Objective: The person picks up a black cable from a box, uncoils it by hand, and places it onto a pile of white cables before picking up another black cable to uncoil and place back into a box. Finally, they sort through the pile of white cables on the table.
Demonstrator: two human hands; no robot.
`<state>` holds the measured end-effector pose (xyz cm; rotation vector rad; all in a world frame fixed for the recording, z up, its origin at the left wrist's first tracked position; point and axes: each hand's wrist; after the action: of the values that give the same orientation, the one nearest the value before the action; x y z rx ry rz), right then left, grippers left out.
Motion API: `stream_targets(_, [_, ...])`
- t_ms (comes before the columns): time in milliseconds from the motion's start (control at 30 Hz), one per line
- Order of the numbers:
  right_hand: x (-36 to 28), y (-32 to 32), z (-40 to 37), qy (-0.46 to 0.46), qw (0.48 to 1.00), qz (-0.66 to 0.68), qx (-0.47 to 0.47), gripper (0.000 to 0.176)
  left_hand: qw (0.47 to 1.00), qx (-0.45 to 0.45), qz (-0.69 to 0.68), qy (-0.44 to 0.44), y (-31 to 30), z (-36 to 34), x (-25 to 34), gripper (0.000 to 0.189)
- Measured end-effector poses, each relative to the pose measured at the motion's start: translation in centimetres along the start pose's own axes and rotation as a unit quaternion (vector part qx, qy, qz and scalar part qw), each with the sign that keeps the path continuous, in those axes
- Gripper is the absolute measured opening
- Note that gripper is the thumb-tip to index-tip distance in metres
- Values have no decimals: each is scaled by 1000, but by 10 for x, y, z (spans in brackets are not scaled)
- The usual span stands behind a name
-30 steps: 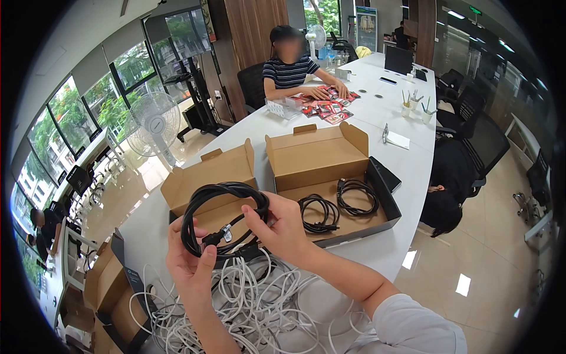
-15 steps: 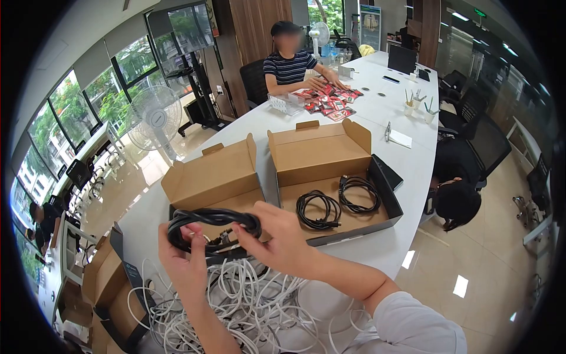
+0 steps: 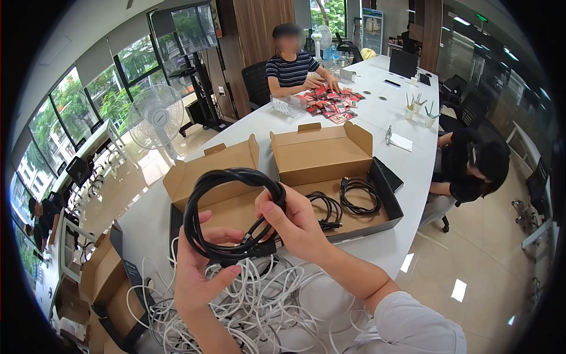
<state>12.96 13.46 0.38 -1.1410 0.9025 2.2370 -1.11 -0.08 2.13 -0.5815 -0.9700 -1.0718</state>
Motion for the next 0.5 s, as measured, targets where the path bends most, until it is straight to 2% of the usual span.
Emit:
stream_targets(133, [-1, 3, -1, 5, 999, 35, 38, 17, 999, 1, -2, -39, 1, 2, -2, 81])
stream_targets(233, [-1, 2, -2, 6, 999, 27, 46, 18, 999, 13, 8, -33, 1, 3, -5, 75])
stream_targets(500, [3, 1, -2, -33, 999, 34, 23, 22, 997, -28, 14, -68, -1, 4, -16, 29])
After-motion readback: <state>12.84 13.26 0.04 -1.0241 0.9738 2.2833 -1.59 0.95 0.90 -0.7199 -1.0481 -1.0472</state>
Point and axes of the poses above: each hand's wrist, its own z-axis towards the middle knuckle, its own y-axis out of the palm, x = y × z, and after that the axes turned 9 degrees about x, right-handed
